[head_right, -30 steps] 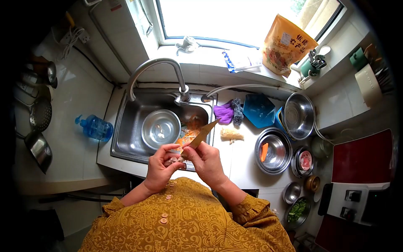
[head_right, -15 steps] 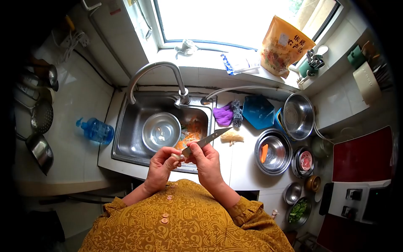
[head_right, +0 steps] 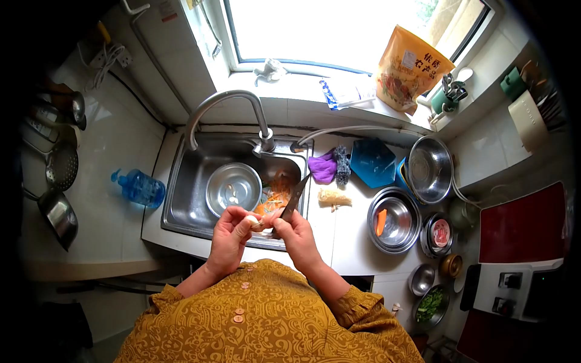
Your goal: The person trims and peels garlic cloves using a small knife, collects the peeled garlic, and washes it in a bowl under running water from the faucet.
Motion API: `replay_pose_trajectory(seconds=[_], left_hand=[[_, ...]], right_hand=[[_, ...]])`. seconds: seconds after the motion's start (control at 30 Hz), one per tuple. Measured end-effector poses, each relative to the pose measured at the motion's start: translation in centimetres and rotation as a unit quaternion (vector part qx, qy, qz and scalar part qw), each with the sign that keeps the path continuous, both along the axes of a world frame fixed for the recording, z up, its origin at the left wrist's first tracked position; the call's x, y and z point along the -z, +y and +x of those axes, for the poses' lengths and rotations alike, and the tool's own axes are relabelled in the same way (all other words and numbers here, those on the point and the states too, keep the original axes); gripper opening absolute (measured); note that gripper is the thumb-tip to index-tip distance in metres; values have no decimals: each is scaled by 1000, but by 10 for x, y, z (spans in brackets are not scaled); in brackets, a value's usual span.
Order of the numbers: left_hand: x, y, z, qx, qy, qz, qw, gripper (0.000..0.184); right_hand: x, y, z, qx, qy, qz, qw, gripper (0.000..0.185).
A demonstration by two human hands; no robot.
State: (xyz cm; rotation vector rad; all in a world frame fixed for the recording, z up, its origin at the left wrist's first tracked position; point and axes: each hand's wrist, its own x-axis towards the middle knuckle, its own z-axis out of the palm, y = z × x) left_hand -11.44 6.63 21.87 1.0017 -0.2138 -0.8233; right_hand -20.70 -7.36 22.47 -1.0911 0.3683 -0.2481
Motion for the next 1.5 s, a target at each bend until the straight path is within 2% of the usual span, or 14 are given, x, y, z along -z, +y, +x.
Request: replay_pose_trajectory(seconds=[0.03, 0.1, 0.27, 0.37, 0.43, 0.5, 0.57, 0.63, 0.73, 0.87, 1.07, 1.3, 1.43, 1.5], left_hand=[[0, -1, -2, 0, 0, 0, 1000, 15], [0, -5, -6, -10, -112, 19, 994, 13], [-2, -6, -7, 1, -136, 43, 990, 21], [0, -8, -7, -26, -49, 30, 998, 22], [6, -6, -2, -41, 103, -3, 994, 21], [10, -3, 1, -30, 129, -15, 991, 20], [14, 0, 5, 9, 252, -51, 966, 23], [16, 1, 6, 12, 264, -47, 963, 22], [22, 4, 10, -3, 300, -27, 953, 21], [40, 10, 24, -58, 294, 59, 952, 21], [137, 41, 97, -148, 339, 116, 922, 30], [140, 47, 120, -214, 333, 124, 910, 49], [133, 39, 109, -161, 343, 84, 921, 25], [108, 29, 92, -138, 380, 35, 914, 28]], right_hand=[[-4, 1, 1, 0, 0, 0, 1000, 11], [-7, 3, 2, 27, 27, 105, 994, 10], [-2, 3, 6, -42, 33, 8, 999, 21], [1, 7, 7, -33, 12, -50, 998, 20], [4, 7, 6, -37, 18, -21, 999, 20], [11, 8, 5, -29, 31, -78, 996, 17], [9, 5, 7, -10, 30, -51, 998, 17], [3, 1, 8, 22, 35, -24, 999, 15], [14, -10, 6, 35, 70, -145, 986, 14], [34, -16, 8, 34, 87, -154, 984, 12], [95, -17, 12, 41, 135, -165, 976, 14], [117, -22, 18, 69, 186, -177, 964, 18], [119, -26, 28, 75, 200, -272, 938, 21], [117, -24, 34, 103, 163, -340, 920, 23]])
